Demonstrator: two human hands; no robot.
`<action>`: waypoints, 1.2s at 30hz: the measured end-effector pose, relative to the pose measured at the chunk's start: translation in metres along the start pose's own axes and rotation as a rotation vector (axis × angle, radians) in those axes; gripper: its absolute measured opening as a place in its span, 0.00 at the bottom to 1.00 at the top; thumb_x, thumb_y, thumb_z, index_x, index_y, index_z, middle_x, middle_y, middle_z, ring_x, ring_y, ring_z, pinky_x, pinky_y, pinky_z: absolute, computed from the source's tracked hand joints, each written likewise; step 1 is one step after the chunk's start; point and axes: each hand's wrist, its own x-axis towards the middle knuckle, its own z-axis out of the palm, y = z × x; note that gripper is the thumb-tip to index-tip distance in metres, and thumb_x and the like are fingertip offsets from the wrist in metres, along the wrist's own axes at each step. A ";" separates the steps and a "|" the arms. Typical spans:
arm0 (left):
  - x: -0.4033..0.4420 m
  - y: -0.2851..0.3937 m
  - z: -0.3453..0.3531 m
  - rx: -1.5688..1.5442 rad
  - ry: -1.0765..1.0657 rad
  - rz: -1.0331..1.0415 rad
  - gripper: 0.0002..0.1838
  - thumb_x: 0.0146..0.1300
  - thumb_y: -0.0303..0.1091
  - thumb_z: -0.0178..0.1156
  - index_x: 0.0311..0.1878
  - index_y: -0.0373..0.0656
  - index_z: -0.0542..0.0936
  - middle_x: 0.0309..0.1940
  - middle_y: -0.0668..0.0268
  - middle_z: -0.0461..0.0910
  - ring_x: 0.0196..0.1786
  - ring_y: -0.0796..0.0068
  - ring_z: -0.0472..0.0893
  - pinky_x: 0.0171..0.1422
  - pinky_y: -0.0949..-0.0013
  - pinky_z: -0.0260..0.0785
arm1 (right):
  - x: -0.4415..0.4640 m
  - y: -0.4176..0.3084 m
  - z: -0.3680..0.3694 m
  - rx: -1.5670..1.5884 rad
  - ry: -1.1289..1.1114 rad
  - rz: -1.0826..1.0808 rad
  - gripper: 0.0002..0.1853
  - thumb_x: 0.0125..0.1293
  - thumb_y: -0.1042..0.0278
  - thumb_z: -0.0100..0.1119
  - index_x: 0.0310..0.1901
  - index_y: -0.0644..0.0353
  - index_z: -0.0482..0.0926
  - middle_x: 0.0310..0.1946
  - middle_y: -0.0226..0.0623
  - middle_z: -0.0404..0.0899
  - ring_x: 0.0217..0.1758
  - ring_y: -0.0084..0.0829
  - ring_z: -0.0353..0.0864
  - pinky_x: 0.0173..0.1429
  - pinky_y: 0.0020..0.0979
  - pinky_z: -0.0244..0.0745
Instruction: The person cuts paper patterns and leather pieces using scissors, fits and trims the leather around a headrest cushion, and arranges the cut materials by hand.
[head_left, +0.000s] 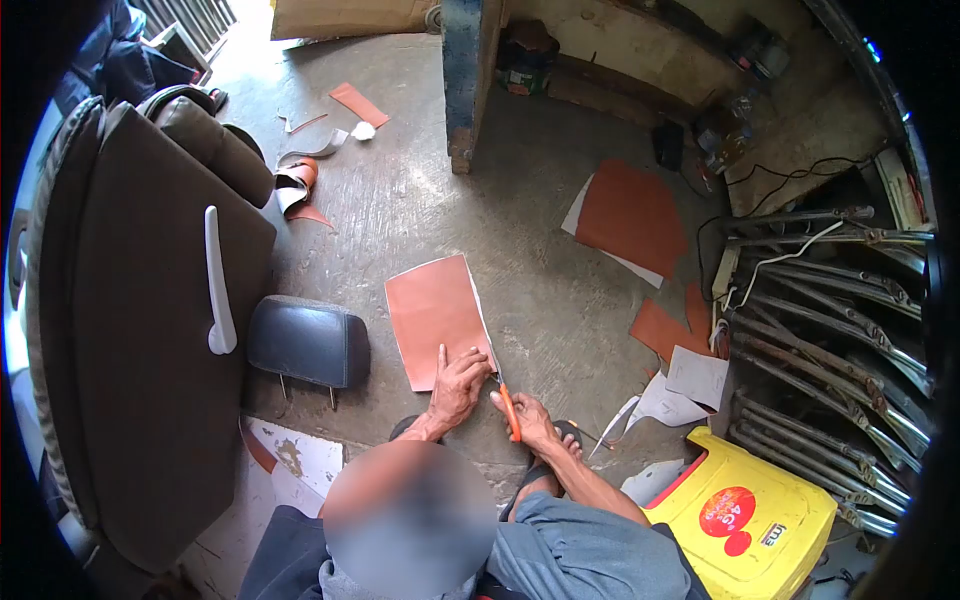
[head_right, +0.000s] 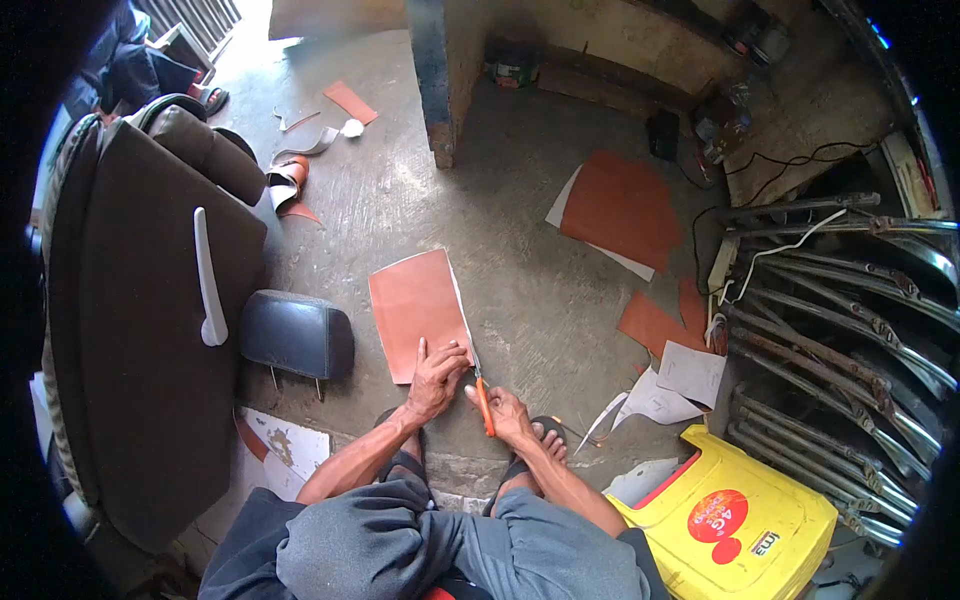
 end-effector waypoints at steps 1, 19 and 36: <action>0.000 0.001 -0.001 0.004 -0.007 0.004 0.09 0.66 0.27 0.63 0.48 0.48 0.84 0.57 0.64 0.84 0.69 0.59 0.77 0.79 0.24 0.40 | 0.002 0.003 0.001 -0.077 0.015 -0.036 0.27 0.64 0.40 0.71 0.40 0.60 0.78 0.22 0.24 0.73 0.20 0.18 0.73 0.22 0.21 0.69; -0.001 0.015 -0.011 -0.291 -0.016 -0.212 0.09 0.70 0.24 0.58 0.51 0.44 0.82 0.57 0.64 0.85 0.69 0.59 0.78 0.83 0.34 0.34 | -0.010 -0.030 0.006 -0.191 0.126 -0.054 0.37 0.59 0.29 0.69 0.40 0.66 0.81 0.29 0.35 0.80 0.32 0.27 0.78 0.37 0.30 0.75; -0.004 -0.005 -0.021 -0.940 0.075 -0.523 0.06 0.74 0.27 0.58 0.50 0.43 0.72 0.38 0.74 0.78 0.43 0.85 0.74 0.50 0.76 0.67 | 0.009 -0.018 0.008 -0.240 0.192 -0.070 0.40 0.59 0.25 0.66 0.38 0.67 0.81 0.29 0.41 0.83 0.34 0.32 0.81 0.41 0.35 0.77</action>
